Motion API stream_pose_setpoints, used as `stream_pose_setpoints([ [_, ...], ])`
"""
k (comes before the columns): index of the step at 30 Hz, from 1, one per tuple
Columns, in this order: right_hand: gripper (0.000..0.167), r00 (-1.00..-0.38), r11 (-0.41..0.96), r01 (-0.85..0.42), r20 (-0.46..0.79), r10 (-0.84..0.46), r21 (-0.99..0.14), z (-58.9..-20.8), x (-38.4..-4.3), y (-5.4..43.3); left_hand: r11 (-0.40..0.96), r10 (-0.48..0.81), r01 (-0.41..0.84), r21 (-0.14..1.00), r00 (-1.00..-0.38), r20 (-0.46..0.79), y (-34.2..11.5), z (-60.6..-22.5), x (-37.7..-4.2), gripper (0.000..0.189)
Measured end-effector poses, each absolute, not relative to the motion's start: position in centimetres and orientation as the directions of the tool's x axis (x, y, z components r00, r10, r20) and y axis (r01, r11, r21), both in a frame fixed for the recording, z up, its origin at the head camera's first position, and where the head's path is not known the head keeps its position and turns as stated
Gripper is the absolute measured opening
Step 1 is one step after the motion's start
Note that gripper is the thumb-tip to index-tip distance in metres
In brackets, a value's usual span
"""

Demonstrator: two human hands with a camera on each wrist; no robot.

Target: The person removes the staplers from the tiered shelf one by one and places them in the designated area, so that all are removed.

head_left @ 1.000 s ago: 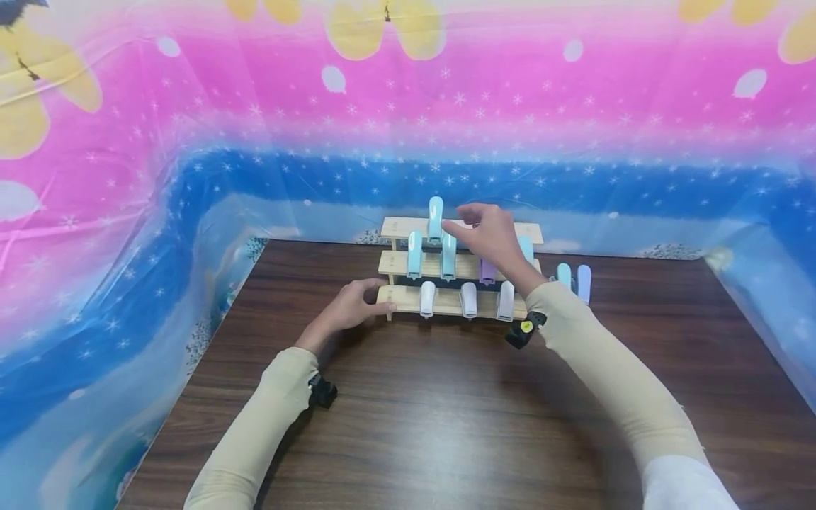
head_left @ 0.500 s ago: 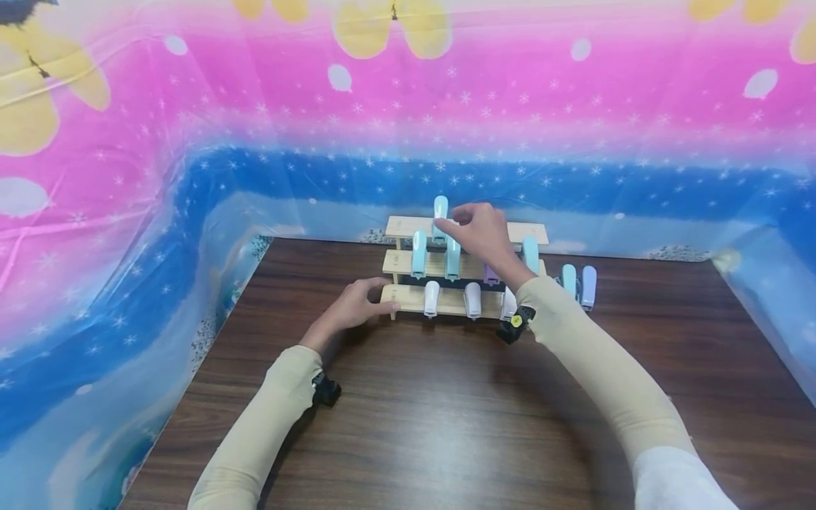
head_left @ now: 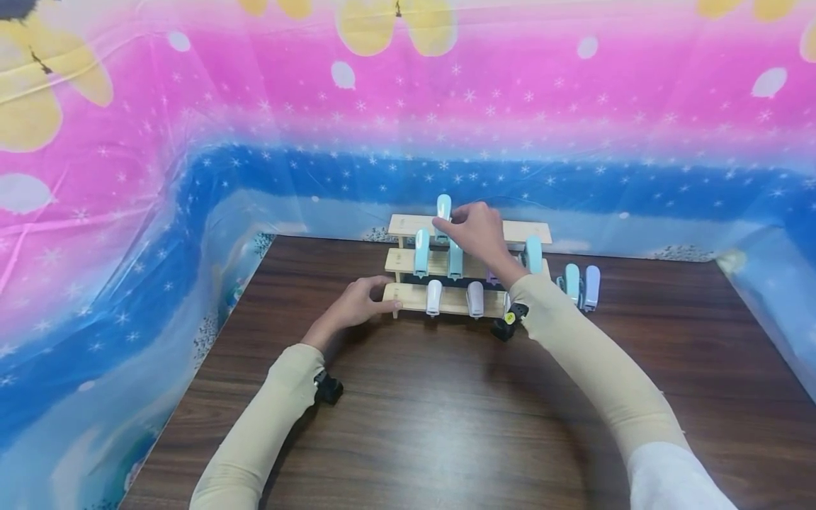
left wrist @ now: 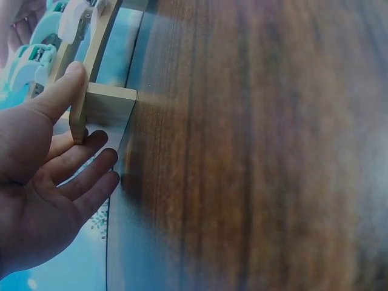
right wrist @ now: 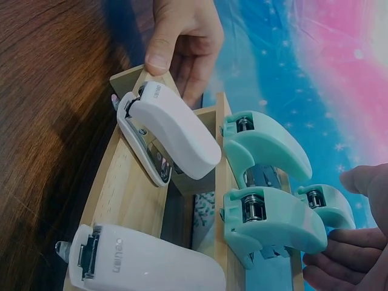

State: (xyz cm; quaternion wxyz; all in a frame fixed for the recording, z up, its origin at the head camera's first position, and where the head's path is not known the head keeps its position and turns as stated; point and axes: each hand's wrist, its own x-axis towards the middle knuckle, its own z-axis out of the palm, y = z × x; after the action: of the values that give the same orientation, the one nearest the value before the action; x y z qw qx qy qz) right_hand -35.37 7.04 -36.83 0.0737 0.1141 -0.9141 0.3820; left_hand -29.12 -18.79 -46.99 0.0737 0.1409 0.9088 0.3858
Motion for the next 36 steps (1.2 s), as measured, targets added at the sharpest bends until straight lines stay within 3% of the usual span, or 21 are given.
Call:
stream_pose_setpoints([
  [13,0.046,-0.965,0.694,-0.254,0.230,-0.130,-0.674,-36.87,-35.75,6.42,0.652,0.314,0.202,0.731,-0.949,-0.019,-18.95,-47.04,-29.04,0.066],
  [36,0.052,-0.982,0.665,-0.163,0.181,-0.043,-0.729,-36.77,-36.01,6.12,0.660,0.319,0.207,0.722,-0.948,-0.019,-18.89,-46.88,-28.77,0.066],
])
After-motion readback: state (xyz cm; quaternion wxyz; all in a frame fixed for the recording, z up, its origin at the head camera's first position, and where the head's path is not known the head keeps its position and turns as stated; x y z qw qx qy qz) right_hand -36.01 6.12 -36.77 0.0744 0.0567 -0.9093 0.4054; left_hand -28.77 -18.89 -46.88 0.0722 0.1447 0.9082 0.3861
